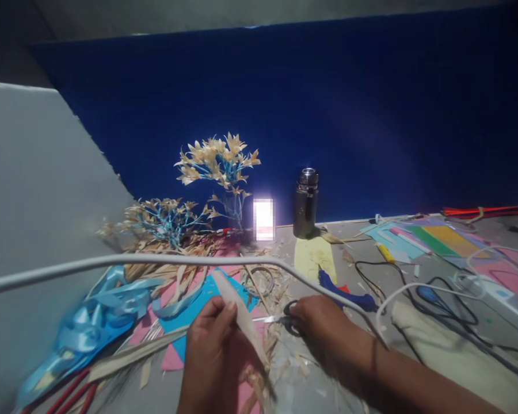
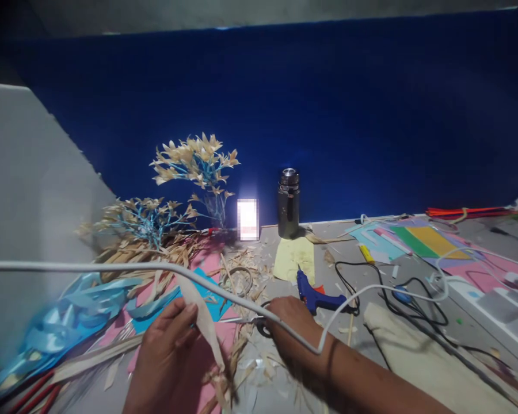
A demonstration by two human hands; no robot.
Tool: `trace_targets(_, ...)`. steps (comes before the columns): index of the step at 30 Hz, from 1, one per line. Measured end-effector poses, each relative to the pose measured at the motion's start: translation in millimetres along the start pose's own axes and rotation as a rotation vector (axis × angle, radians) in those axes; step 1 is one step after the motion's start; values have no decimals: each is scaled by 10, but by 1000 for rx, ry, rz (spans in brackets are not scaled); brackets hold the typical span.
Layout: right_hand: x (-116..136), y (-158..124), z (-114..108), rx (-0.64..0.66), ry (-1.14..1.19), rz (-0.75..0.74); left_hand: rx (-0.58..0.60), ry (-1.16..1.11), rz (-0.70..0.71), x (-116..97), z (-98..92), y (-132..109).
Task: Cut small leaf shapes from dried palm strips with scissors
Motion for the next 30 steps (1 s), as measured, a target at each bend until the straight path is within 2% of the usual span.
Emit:
trace_targets(3,92,0,23,24,-301,24,64,-42,-25,107,80,0)
trace_targets(5,159,12,13,-10,-288,-4,102,-28,-73,217,123,4)
trace_targets(7,201,20,8,-25,22,-33,144,23,-113,325,150,16)
trace_targets(10,197,24,33,20,614,22,232,132,-132,443,186,44)
trace_targets(12,180,27,40,15,799,60,281,137,-146,493,215,63)
trace_targets(14,170,31,34,0,842,79,307,66,-179,532,244,79)
trace_targets(17,183,34,18,-21,815,76,298,-1,-188,578,270,100)
trace_targets(22,214,9,22,-124,463,-2,228,279,42,568,272,112)
trace_targets(25,197,-18,63,-161,332,-12,210,354,112,567,275,67)
trace_targets(28,188,-32,70,-200,235,-69,181,329,101,596,248,26)
trace_targets(30,162,-14,52,-206,240,-79,231,345,33,607,237,44)
Point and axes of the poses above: each hand's wrist, its own y-axis towards the middle knuckle, its own z-axis out of the palm, x = y × z, the point moved 3 cm from there along y, towards the middle knuckle, and after that the axes turned 2 degrees about -z, right-handed, at the moved point
